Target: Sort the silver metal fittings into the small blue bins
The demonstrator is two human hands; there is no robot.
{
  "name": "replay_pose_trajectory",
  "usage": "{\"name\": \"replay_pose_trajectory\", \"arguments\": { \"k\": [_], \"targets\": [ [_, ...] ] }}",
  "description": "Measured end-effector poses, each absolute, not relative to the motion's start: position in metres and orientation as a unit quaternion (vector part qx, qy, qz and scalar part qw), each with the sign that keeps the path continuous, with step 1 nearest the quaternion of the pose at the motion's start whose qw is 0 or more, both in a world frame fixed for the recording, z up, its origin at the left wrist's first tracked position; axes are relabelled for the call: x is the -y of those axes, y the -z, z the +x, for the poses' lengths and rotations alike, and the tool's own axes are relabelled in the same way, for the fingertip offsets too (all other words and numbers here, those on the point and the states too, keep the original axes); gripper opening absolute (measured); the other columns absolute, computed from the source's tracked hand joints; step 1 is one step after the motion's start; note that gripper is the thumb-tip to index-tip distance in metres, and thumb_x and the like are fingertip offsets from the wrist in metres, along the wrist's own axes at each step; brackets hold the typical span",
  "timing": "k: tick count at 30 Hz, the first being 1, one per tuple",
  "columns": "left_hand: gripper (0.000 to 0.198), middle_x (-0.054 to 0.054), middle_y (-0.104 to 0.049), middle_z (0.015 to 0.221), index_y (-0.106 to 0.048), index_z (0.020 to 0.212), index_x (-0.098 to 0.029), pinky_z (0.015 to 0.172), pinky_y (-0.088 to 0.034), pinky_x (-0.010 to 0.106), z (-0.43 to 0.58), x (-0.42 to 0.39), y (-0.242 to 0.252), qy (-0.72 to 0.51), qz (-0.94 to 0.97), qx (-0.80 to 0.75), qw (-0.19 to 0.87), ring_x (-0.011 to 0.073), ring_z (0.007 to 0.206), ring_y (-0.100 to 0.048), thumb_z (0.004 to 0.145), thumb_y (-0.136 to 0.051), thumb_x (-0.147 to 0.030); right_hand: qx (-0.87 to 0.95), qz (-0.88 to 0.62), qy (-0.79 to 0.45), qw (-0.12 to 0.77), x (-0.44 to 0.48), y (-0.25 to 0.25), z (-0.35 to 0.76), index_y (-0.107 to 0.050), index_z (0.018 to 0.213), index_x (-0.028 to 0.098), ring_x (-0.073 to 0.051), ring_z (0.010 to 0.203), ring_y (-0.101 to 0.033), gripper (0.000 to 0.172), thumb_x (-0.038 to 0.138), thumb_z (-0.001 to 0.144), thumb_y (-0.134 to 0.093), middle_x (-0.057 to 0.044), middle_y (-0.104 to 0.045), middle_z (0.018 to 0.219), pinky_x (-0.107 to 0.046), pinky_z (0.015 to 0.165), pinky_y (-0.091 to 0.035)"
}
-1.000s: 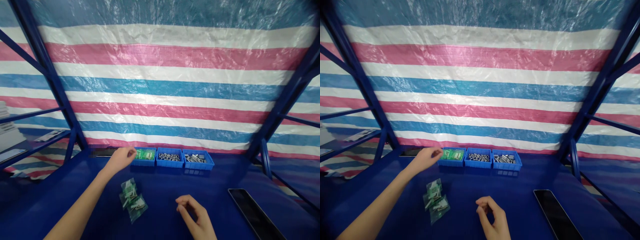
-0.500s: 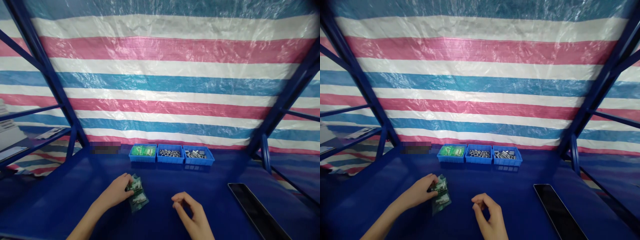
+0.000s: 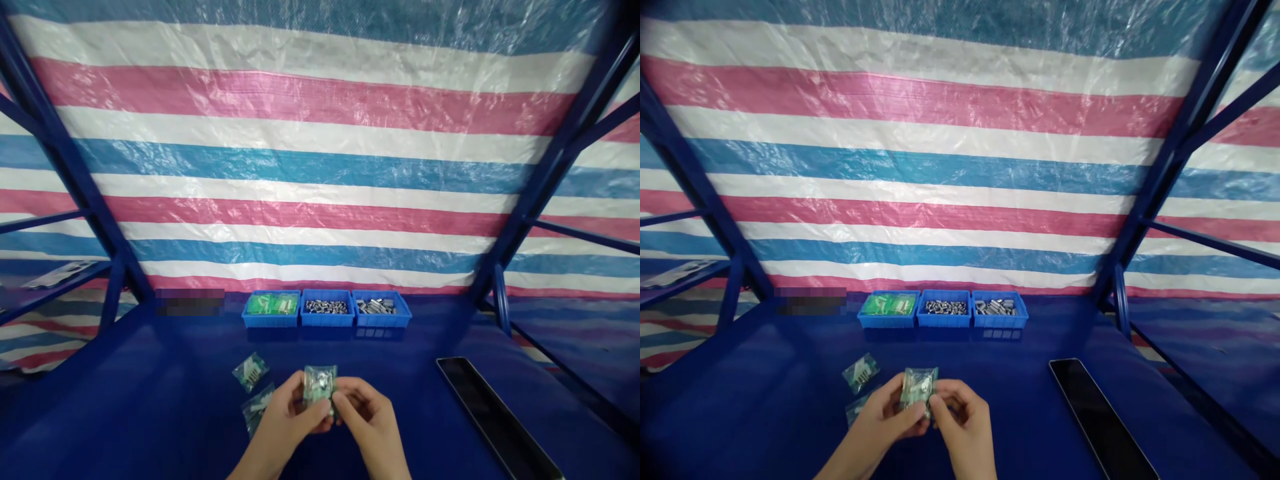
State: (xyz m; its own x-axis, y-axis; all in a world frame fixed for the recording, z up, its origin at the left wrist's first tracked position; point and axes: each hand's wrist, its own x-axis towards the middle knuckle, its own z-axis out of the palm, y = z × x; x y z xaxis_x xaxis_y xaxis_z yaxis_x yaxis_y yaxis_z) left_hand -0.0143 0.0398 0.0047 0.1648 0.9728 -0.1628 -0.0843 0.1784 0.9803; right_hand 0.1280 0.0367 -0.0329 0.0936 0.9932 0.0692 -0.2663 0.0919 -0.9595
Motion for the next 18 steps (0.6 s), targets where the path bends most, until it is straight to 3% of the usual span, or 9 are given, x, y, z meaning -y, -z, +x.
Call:
{"name": "replay_pose_trajectory", "arguments": {
  "k": [5,10,15,18],
  "targets": [
    [0.028,-0.002,-0.058,0.07,-0.061,0.078,-0.021,0.063,-0.049,0.025,-0.019,-0.037,-0.008,-0.472,0.536,-0.491,0.499,0.0148,0.066,-0.059,0.075,-0.075,-0.045,0.433,-0.449,-0.497,0.603,-0.03,0.03,0.139,-0.076,0.084,0.016,-0.015,0.049,-0.06,0.034,0.049,0.075,-0.078,-0.003,-0.069,0.06,-0.024,0.047,-0.05],
    [0.006,0.003,-0.069,0.077,-0.065,0.079,-0.026,0.064,-0.055,0.028,-0.027,-0.034,-0.026,-0.481,0.698,-0.425,0.318,0.019,0.07,-0.067,0.084,-0.069,-0.026,0.592,-0.395,-0.364,0.601,-0.026,0.011,0.154,-0.072,0.082,0.02,-0.02,0.07,-0.068,0.008,0.025,0.085,-0.067,-0.005,-0.072,0.075,-0.03,0.065,-0.057],
    [0.029,0.0,-0.077,0.083,-0.069,0.095,-0.028,0.088,-0.054,0.038,-0.031,-0.02,-0.029,-0.475,0.843,-0.252,-0.024,0.0184,0.082,-0.069,0.091,-0.054,-0.003,0.712,-0.343,-0.092,0.606,-0.026,0.001,0.166,-0.069,0.074,0.026,-0.03,0.107,-0.062,0.027,0.004,0.084,-0.058,-0.007,-0.072,0.1,-0.047,0.086,-0.054],
    [0.029,-0.001,-0.079,0.084,-0.068,0.103,-0.028,0.092,-0.053,0.04,-0.035,-0.012,-0.021,-0.466,0.835,-0.273,-0.107,0.0178,0.084,-0.069,0.093,-0.055,-0.004,0.713,-0.34,-0.025,0.613,-0.024,0.003,0.167,-0.069,0.071,0.027,-0.031,0.112,-0.058,0.029,0.002,0.083,-0.059,-0.006,-0.07,0.108,-0.048,0.086,-0.054]
  ]
}}
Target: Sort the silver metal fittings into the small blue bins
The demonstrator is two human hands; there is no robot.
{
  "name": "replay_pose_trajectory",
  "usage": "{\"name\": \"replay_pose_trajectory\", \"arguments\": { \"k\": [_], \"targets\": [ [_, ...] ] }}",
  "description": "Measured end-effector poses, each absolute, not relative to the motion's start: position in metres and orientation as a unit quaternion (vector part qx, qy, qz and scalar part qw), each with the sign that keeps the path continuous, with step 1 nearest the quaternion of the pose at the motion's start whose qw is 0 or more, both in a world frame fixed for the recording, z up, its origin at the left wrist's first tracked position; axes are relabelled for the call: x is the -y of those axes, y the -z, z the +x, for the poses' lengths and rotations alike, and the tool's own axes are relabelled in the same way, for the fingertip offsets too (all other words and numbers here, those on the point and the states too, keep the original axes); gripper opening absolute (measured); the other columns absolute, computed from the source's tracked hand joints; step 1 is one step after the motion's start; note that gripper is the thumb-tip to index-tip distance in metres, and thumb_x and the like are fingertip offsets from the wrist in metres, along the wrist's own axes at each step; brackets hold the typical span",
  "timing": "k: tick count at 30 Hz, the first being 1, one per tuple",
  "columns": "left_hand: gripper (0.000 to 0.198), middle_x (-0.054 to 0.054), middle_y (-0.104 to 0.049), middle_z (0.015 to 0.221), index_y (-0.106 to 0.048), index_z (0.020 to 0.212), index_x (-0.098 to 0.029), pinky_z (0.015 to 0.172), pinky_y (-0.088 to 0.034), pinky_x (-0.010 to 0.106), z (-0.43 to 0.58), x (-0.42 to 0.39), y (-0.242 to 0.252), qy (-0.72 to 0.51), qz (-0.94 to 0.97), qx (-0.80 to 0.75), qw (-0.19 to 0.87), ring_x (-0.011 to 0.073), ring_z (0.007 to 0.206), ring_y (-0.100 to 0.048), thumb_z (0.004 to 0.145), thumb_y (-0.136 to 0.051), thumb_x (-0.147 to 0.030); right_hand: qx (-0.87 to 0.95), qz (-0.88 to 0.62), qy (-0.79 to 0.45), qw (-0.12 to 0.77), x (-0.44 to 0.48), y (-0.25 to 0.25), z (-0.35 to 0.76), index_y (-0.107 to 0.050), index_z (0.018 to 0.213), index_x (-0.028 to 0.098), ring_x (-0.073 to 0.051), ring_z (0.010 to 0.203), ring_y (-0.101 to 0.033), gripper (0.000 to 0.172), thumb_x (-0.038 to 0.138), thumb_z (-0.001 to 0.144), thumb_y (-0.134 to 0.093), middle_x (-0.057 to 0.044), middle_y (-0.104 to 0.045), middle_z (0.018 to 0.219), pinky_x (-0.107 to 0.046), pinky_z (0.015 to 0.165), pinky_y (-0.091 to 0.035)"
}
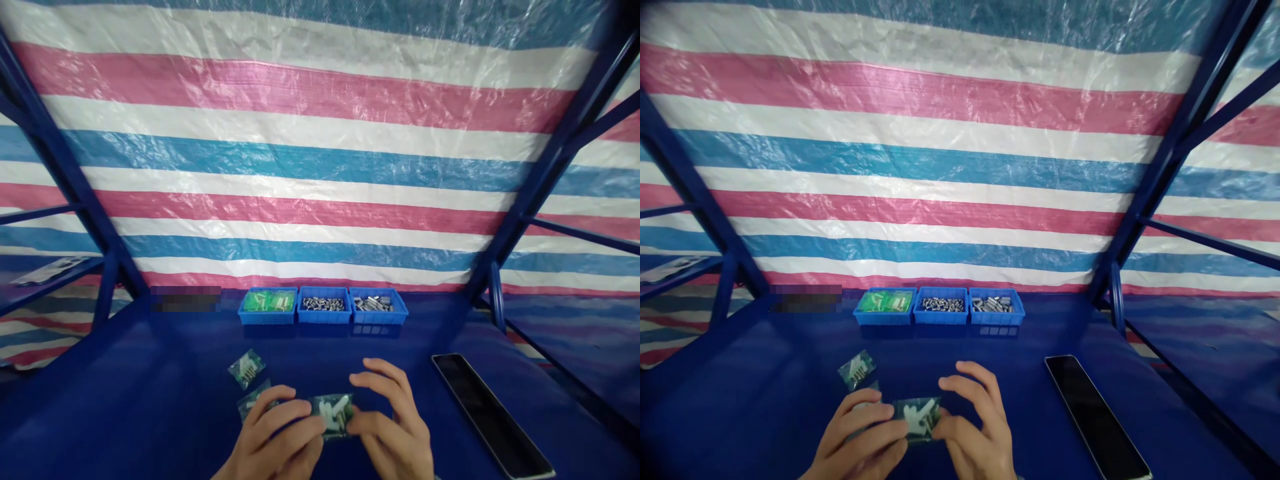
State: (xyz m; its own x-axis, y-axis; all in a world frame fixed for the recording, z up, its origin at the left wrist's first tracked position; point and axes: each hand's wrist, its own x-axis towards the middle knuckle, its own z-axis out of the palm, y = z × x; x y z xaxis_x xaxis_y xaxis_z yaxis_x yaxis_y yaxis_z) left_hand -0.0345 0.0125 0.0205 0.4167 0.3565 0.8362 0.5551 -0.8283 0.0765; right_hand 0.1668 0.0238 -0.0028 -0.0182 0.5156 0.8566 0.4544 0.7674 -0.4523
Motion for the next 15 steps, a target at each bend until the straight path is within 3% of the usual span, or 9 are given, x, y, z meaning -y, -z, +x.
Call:
{"name": "replay_pose_trajectory", "arguments": {
  "k": [6,9,12,15],
  "targets": [
    [0.028,0.0,-0.076,0.08,-0.067,0.089,-0.029,0.087,-0.054,0.042,-0.038,-0.02,-0.028,0.488,-0.829,0.268,0.054,0.0217,0.082,-0.068,0.084,-0.059,-0.003,0.706,-0.327,-0.079,0.623,-0.025,-0.005,0.168,-0.067,0.073,0.026,-0.032,0.115,-0.058,0.028,0.003,0.084,-0.056,-0.006,-0.071,0.11,-0.049,0.09,-0.052],
    [0.021,0.001,-0.071,0.077,-0.062,0.09,-0.029,0.072,-0.056,0.034,-0.03,-0.025,-0.032,0.522,-0.789,0.303,-0.113,0.0201,0.071,-0.065,0.081,-0.063,-0.01,0.708,-0.308,-0.208,0.601,-0.026,-0.007,0.166,-0.067,0.084,0.025,-0.025,0.091,-0.067,0.017,0.008,0.084,-0.063,-0.005,-0.073,0.089,-0.039,0.08,-0.055],
    [0.015,0.001,-0.067,0.08,-0.062,0.1,-0.028,0.062,-0.053,0.028,-0.022,-0.027,-0.024,0.472,-0.692,0.417,-0.352,0.018,0.069,-0.064,0.085,-0.063,-0.026,0.637,-0.359,-0.335,0.593,-0.026,0.003,0.156,-0.066,0.094,0.023,-0.018,0.065,-0.063,0.007,0.021,0.087,-0.066,-0.002,-0.067,0.072,-0.028,0.063,-0.053],
    [0.025,0.0,-0.063,0.073,-0.063,0.103,-0.023,0.055,-0.047,0.024,-0.021,-0.034,-0.015,0.391,-0.628,0.462,-0.489,0.0155,0.062,-0.06,0.084,-0.063,-0.04,0.543,-0.398,-0.429,0.603,-0.028,0.016,0.144,-0.063,0.104,0.021,-0.015,0.055,-0.059,0.026,0.04,0.087,-0.066,0.001,-0.062,0.067,-0.024,0.054,-0.05]
  ]
}}
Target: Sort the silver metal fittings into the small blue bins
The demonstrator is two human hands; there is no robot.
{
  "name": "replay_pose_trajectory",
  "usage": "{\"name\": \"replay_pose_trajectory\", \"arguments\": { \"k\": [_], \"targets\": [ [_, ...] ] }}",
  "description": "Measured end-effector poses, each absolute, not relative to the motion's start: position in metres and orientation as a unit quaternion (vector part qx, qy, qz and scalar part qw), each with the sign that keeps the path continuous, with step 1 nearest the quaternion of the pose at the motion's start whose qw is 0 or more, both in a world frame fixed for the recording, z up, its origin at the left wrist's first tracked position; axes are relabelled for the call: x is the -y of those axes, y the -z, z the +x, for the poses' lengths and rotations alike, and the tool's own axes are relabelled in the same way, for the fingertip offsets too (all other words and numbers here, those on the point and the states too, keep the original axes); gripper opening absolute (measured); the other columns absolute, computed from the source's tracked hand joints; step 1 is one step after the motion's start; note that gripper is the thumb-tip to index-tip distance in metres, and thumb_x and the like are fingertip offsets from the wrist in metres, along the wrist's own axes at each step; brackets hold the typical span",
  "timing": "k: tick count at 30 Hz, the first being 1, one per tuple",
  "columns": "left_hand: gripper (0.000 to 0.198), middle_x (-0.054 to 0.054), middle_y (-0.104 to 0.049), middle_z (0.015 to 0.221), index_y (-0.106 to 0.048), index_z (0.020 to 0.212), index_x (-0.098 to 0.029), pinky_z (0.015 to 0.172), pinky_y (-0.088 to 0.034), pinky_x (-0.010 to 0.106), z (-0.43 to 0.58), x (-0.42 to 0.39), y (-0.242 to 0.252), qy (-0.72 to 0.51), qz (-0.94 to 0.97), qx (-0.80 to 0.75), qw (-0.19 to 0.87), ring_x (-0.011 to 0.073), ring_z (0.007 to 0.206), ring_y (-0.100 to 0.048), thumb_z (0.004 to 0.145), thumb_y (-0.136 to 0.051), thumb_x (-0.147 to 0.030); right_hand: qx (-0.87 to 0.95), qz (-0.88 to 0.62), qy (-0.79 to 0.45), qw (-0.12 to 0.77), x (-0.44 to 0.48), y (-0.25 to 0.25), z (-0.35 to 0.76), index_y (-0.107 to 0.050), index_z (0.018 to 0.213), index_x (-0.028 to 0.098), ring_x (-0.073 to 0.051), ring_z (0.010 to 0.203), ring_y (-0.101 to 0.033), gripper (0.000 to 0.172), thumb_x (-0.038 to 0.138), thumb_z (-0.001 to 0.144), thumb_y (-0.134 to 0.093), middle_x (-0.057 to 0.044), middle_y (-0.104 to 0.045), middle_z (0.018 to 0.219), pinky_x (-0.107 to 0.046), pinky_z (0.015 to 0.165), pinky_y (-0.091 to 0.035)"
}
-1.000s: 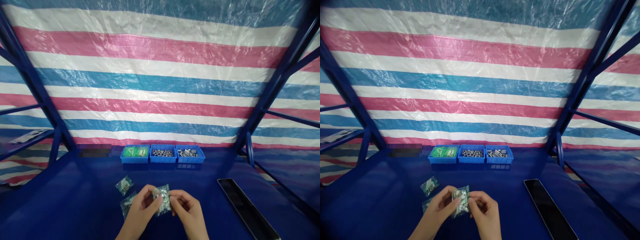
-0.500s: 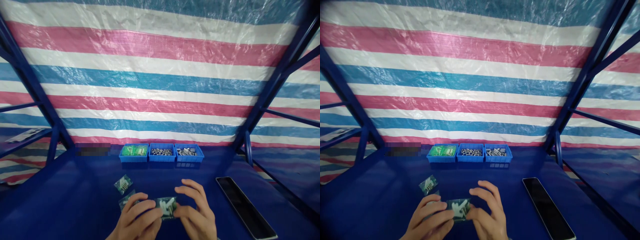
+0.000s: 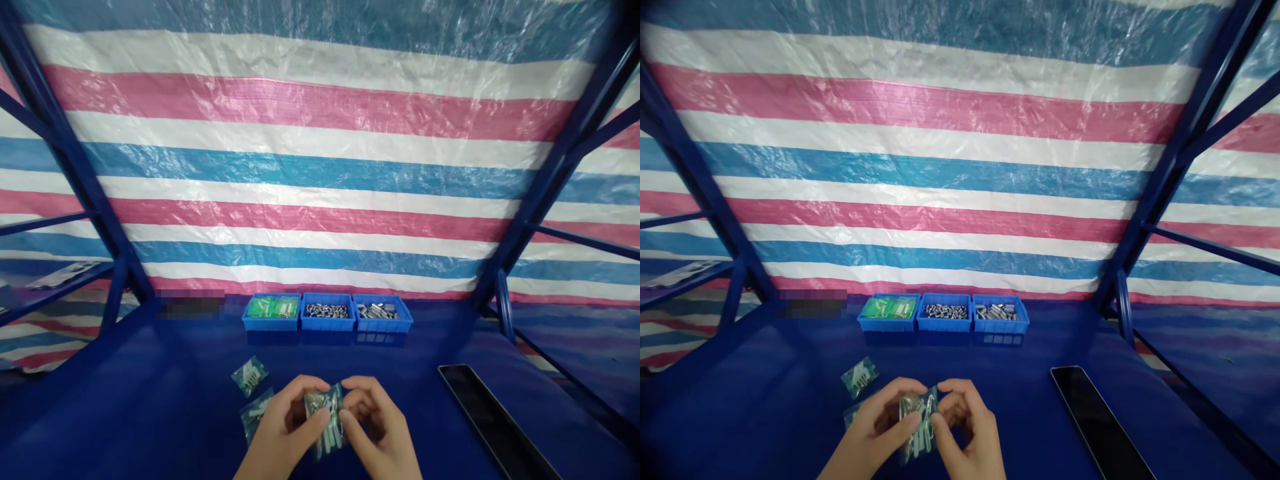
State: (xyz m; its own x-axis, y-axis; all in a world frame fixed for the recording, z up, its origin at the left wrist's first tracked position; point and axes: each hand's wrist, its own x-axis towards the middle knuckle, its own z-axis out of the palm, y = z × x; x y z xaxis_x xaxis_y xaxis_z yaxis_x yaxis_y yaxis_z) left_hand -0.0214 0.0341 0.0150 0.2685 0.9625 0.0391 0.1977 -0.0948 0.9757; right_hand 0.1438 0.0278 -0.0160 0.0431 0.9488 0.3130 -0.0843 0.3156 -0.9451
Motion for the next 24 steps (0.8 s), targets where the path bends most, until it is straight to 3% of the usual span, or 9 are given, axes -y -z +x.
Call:
{"name": "replay_pose_trajectory", "arguments": {
  "k": [3,5,7,10,13,16,19,24],
  "targets": [
    [0.026,0.0,-0.064,0.072,-0.065,0.099,-0.02,0.055,-0.046,0.022,-0.034,-0.054,-0.023,-0.399,0.632,-0.49,0.448,0.0144,0.061,-0.06,0.082,-0.063,-0.04,0.497,-0.404,-0.463,0.612,-0.031,0.022,0.139,-0.063,0.107,0.021,-0.014,0.057,-0.062,0.036,0.05,0.085,-0.067,0.0,-0.064,0.069,-0.023,0.057,-0.051],
    [0.022,0.001,-0.067,0.08,-0.064,0.094,-0.02,0.061,-0.05,0.023,-0.051,-0.077,-0.039,-0.452,0.652,-0.518,0.32,0.0159,0.069,-0.064,0.082,-0.062,-0.039,0.487,-0.416,-0.453,0.619,-0.032,0.021,0.14,-0.065,0.103,0.022,-0.015,0.064,-0.064,0.035,0.05,0.084,-0.068,-0.002,-0.067,0.073,-0.022,0.063,-0.053],
    [0.019,0.003,-0.07,0.089,-0.062,0.088,-0.021,0.069,-0.053,0.025,-0.074,-0.11,-0.059,-0.484,0.661,-0.558,0.129,0.019,0.082,-0.068,0.083,-0.059,-0.039,0.483,-0.426,-0.448,0.62,-0.032,0.019,0.141,-0.067,0.1,0.022,-0.015,0.068,-0.064,0.032,0.05,0.084,-0.069,-0.002,-0.068,0.074,-0.02,0.066,-0.053],
    [0.017,0.003,-0.072,0.091,-0.06,0.093,-0.02,0.078,-0.054,0.03,-0.109,-0.167,-0.082,-0.483,0.636,-0.599,0.055,0.0223,0.092,-0.069,0.084,-0.06,-0.035,0.481,-0.415,-0.46,0.62,-0.031,0.019,0.14,-0.068,0.097,0.023,-0.015,0.067,-0.064,0.031,0.051,0.084,-0.069,-0.001,-0.067,0.072,-0.02,0.066,-0.053],
    [0.014,0.003,-0.072,0.089,-0.064,0.09,-0.017,0.086,-0.053,0.036,-0.134,-0.22,-0.087,-0.422,0.653,-0.627,0.049,0.0221,0.09,-0.07,0.085,-0.066,-0.03,0.483,-0.406,-0.468,0.619,-0.028,0.023,0.139,-0.068,0.096,0.023,-0.015,0.067,-0.064,0.031,0.052,0.083,-0.069,-0.001,-0.066,0.07,-0.02,0.066,-0.052],
    [0.02,0.005,-0.069,0.103,-0.065,0.105,-0.014,0.081,-0.056,0.04,-0.145,-0.253,-0.077,-0.328,0.692,-0.638,0.082,0.0196,0.089,-0.068,0.092,-0.064,-0.031,0.482,-0.41,-0.461,0.622,-0.027,0.028,0.14,-0.069,0.094,0.023,-0.016,0.065,-0.065,0.032,0.052,0.083,-0.069,-0.001,-0.066,0.068,-0.02,0.064,-0.053],
    [0.027,0.007,-0.066,0.114,-0.062,0.116,-0.015,0.08,-0.057,0.041,-0.15,-0.267,-0.066,-0.257,0.711,-0.646,0.104,0.0208,0.094,-0.067,0.094,-0.062,-0.031,0.479,-0.422,-0.451,0.624,-0.027,0.03,0.143,-0.071,0.091,0.022,-0.017,0.066,-0.065,0.033,0.055,0.082,-0.069,-0.002,-0.067,0.067,-0.021,0.064,-0.053],
    [0.027,0.007,-0.065,0.117,-0.062,0.116,-0.016,0.081,-0.057,0.041,-0.157,-0.271,-0.064,-0.205,0.722,-0.651,0.115,0.022,0.097,-0.067,0.094,-0.062,-0.031,0.472,-0.436,-0.443,0.625,-0.029,0.029,0.147,-0.072,0.088,0.022,-0.018,0.066,-0.066,0.036,0.057,0.081,-0.069,-0.003,-0.067,0.066,-0.022,0.065,-0.054]
  ]
}}
